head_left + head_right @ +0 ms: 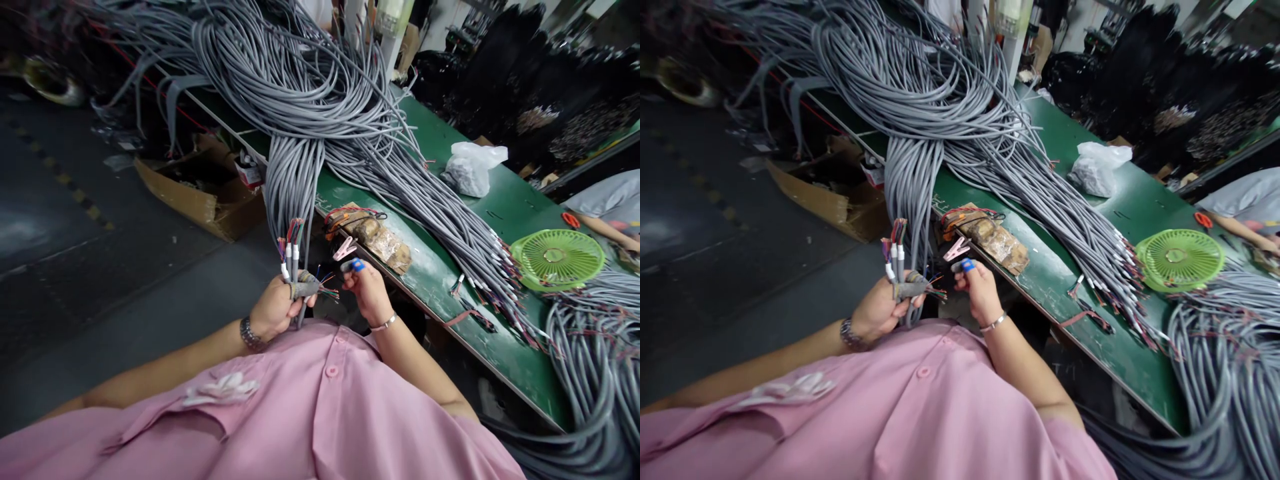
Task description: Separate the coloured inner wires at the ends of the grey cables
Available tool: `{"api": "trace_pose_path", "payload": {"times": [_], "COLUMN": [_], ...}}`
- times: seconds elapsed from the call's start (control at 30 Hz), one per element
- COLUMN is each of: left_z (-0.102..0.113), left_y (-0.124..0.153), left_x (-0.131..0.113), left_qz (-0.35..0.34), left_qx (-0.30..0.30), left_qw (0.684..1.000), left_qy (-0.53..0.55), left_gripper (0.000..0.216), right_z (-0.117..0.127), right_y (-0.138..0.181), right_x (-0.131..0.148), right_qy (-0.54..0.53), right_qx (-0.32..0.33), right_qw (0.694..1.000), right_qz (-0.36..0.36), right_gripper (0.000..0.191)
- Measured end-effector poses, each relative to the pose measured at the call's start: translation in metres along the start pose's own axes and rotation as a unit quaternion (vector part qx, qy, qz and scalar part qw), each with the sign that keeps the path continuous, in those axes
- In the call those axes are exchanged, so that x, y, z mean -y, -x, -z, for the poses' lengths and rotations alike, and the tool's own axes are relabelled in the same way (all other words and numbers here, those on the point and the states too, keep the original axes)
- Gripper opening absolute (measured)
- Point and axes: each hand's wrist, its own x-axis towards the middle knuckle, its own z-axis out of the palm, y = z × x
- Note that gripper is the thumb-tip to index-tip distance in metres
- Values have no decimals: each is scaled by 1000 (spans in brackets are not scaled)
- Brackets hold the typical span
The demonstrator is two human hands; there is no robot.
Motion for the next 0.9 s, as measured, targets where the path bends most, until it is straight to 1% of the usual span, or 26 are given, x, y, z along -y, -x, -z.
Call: {"api": "trace_pose_path", "payload": {"times": [0.07, 0.1, 0.17, 0.23, 0.27, 0.3, 0.33, 0.37, 0.43, 0.47, 0.5, 0.53, 0.57, 0.63, 0.67, 0.7, 0.77, 0.83, 0.9], "left_z": [0, -1, -3, -5, -5, -6, -7, -7, -9, -9, -10, -11, -12, -13, -14, -15, -16, -16, -17], "left_y": [-3, -5, -10, -15, -18, -21, -23, -26, -29, -31, -32, -33, -34, -35, -36, -37, -38, -39, -39], "left_x": [-5, -8, -13, -18, -20, -22, -22, -23, -24, -24, -24, -24, -24, -23, -23, -23, -22, -20, -18], "left_qz": [10, 16, 36, 57, 66, 73, 79, 84, 92, 97, 101, 105, 109, 114, 116, 117, 118, 121, 121], "left_qx": [13, 22, 45, 68, 78, 86, 94, 100, 109, 111, 112, 112, 111, 106, 103, 101, 97, 98, 96], "left_qw": [1000, 999, 997, 994, 992, 990, 988, 986, 983, 982, 982, 981, 981, 982, 983, 983, 983, 983, 984], "left_qy": [15, 23, 43, 65, 76, 86, 96, 103, 112, 115, 116, 116, 114, 106, 102, 100, 98, 94, 87], "left_gripper": [18, 18, 17, 16, 16, 15, 15, 15, 15, 15, 15, 14, 14, 13, 12, 12, 13, 15, 17], "right_z": [7, 9, 10, 7, 5, 2, 0, -2, -5, -6, -7, -8, -9, -11, -13, -15, -19, -21, -22], "right_y": [-10, -15, -24, -31, -34, -35, -36, -37, -38, -38, -39, -40, -41, -43, -44, -45, -47, -48, -47], "right_x": [3, 5, 10, 14, 15, 15, 14, 11, 5, 1, -2, -5, -6, -6, -5, -3, -1, 1, 2], "right_qy": [-16, -22, -37, -52, -55, -52, -42, -24, 27, 46, 53, 43, 17, -59, -96, -125, -157, -165, -166], "right_qx": [-16, -12, 24, 81, 103, 111, 102, 78, 11, -15, -27, -22, -5, 38, 49, 48, 21, -7, -19], "right_qw": [999, 999, 994, 987, 985, 986, 991, 996, 998, 995, 993, 994, 997, 998, 994, 991, 987, 986, 985], "right_qz": [-26, -46, -96, -131, -129, -112, -78, -34, 60, 91, 103, 94, 69, 8, -14, -27, -32, -33, -35], "right_gripper": [39, 43, 48, 49, 48, 46, 43, 41, 41, 44, 48, 51, 54, 54, 52, 50, 45, 42, 42]}}
